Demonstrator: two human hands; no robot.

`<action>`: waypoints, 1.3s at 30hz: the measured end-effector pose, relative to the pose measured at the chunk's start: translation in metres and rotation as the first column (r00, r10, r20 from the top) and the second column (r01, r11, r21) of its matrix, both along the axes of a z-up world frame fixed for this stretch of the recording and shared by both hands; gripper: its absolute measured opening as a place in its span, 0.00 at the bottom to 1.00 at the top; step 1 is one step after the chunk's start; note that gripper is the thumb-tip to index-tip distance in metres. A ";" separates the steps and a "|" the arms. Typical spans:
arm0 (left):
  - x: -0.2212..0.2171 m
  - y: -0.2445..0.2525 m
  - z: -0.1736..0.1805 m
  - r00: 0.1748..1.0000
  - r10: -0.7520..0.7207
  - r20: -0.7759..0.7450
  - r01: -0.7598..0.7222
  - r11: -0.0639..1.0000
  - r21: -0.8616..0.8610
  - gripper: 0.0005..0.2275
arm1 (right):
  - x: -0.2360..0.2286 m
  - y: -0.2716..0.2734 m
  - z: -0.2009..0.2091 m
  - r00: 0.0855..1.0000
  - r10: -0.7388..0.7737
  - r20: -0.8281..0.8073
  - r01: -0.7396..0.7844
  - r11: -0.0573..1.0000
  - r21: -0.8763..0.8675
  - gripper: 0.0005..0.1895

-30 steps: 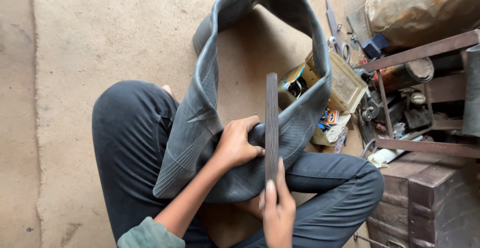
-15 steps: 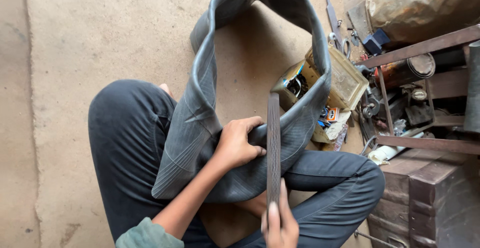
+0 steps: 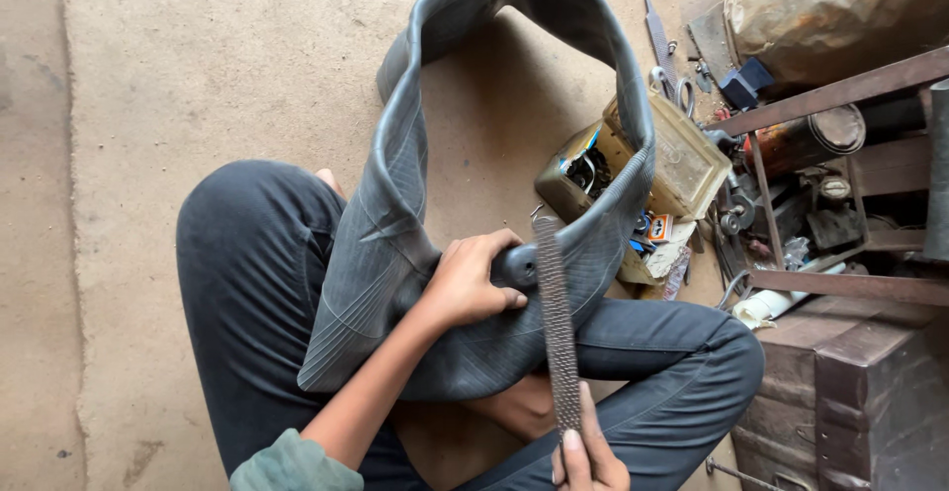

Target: The person sits on the floor and repairs a large black rubber object, likely a tire or boot. They use a metal file to smooth the surface around a hole and then insert a metal bolt and nut to secure the area. The person manipulates the rubber and tools by hand throughout the process.

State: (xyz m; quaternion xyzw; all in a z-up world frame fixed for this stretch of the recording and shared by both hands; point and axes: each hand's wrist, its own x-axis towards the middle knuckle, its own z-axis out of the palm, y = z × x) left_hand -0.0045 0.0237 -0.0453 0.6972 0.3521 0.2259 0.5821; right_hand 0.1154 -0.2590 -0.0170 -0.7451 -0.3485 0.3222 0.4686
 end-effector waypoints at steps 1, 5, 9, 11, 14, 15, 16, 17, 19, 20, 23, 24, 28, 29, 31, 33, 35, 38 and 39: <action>0.000 0.001 0.000 1.000 -0.012 0.002 0.012 1.000 0.002 0.27 | 0.001 0.007 0.002 0.996 0.011 0.088 -0.002 0.995 -0.101 0.30; -0.002 0.003 0.000 1.000 -0.021 0.023 0.020 0.998 0.051 0.27 | -0.007 0.077 0.028 0.793 0.222 0.568 -0.250 0.968 -0.029 0.26; -0.004 -0.001 0.002 0.999 -0.032 0.026 0.030 0.997 0.076 0.24 | -0.009 0.130 0.042 0.957 0.104 0.272 -0.062 0.985 -0.159 0.28; -0.004 -0.007 0.004 1.000 -0.003 -0.001 0.003 0.979 0.206 0.23 | -0.003 0.124 0.041 0.992 0.071 0.104 -0.062 0.994 -0.086 0.29; -0.003 -0.011 0.003 0.999 -0.013 -0.032 0.022 0.956 0.292 0.19 | 0.001 0.072 0.032 1.000 -0.006 -0.028 0.003 0.997 -0.081 0.29; -0.004 -0.010 0.003 0.999 -0.026 -0.045 0.038 0.952 0.305 0.17 | 0.003 0.051 0.030 1.000 0.007 0.005 -0.006 0.995 -0.096 0.29; -0.004 -0.010 0.002 0.998 -0.046 -0.046 0.058 0.953 0.298 0.16 | 0.004 0.033 0.029 0.999 0.020 0.038 -0.016 0.994 -0.111 0.29; -0.004 -0.010 0.001 0.997 -0.063 -0.048 0.075 0.953 0.294 0.15 | 0.007 0.025 0.025 0.997 0.037 0.071 -0.028 0.992 -0.124 0.29; -0.003 -0.008 -0.003 0.995 -0.082 -0.055 0.095 0.947 0.306 0.13 | 0.005 0.023 0.017 0.985 0.033 0.169 0.002 0.979 -0.205 0.29; -0.002 -0.007 -0.006 0.995 -0.084 -0.060 0.099 0.941 0.323 0.13 | 0.000 0.026 0.018 0.975 0.033 0.219 0.021 0.970 -0.243 0.29; 0.002 -0.010 -0.012 0.996 -0.073 -0.051 0.087 0.933 0.350 0.13 | -0.007 0.079 0.022 0.933 0.100 0.345 -0.029 0.978 -0.206 0.28; 0.001 -0.010 -0.012 0.997 -0.068 -0.047 0.080 0.930 0.359 0.14 | -0.006 0.106 0.024 0.943 0.103 0.316 -0.034 0.976 -0.216 0.28; -0.003 -0.007 -0.003 0.992 -0.086 -0.089 0.112 0.931 0.348 0.14 | -0.004 0.154 0.036 0.993 0.067 0.099 -0.054 0.990 -0.127 0.29; -0.004 -0.010 0.001 0.995 -0.086 -0.046 0.097 0.934 0.344 0.14 | -0.001 0.152 0.035 0.998 0.067 0.016 -0.065 0.994 -0.083 0.29; -0.003 -0.006 0.003 0.997 -0.073 0.000 0.068 0.935 0.348 0.14 | 0.003 0.121 0.026 0.997 -0.014 -0.071 0.010 0.998 -0.056 0.29; -0.004 -0.007 0.000 0.999 -0.053 0.002 0.049 0.936 0.349 0.15 | 0.010 0.067 0.013 0.991 -0.070 -0.118 0.063 0.996 -0.062 0.29; -0.004 -0.009 -0.003 0.999 -0.051 -0.003 0.049 0.942 0.332 0.14 | 0.015 0.015 -0.002 0.988 -0.098 -0.123 0.091 0.994 -0.055 0.29; -0.003 -0.004 -0.001 0.996 -0.072 -0.059 0.087 0.943 0.320 0.14 | 0.019 -0.010 -0.019 0.987 0.143 -0.073 -0.150 0.984 -0.098 0.33; -0.002 -0.006 0.000 0.992 -0.091 -0.087 0.113 0.944 0.309 0.15 | 0.015 -0.008 -0.016 0.994 0.105 0.029 -0.099 0.983 -0.151 0.32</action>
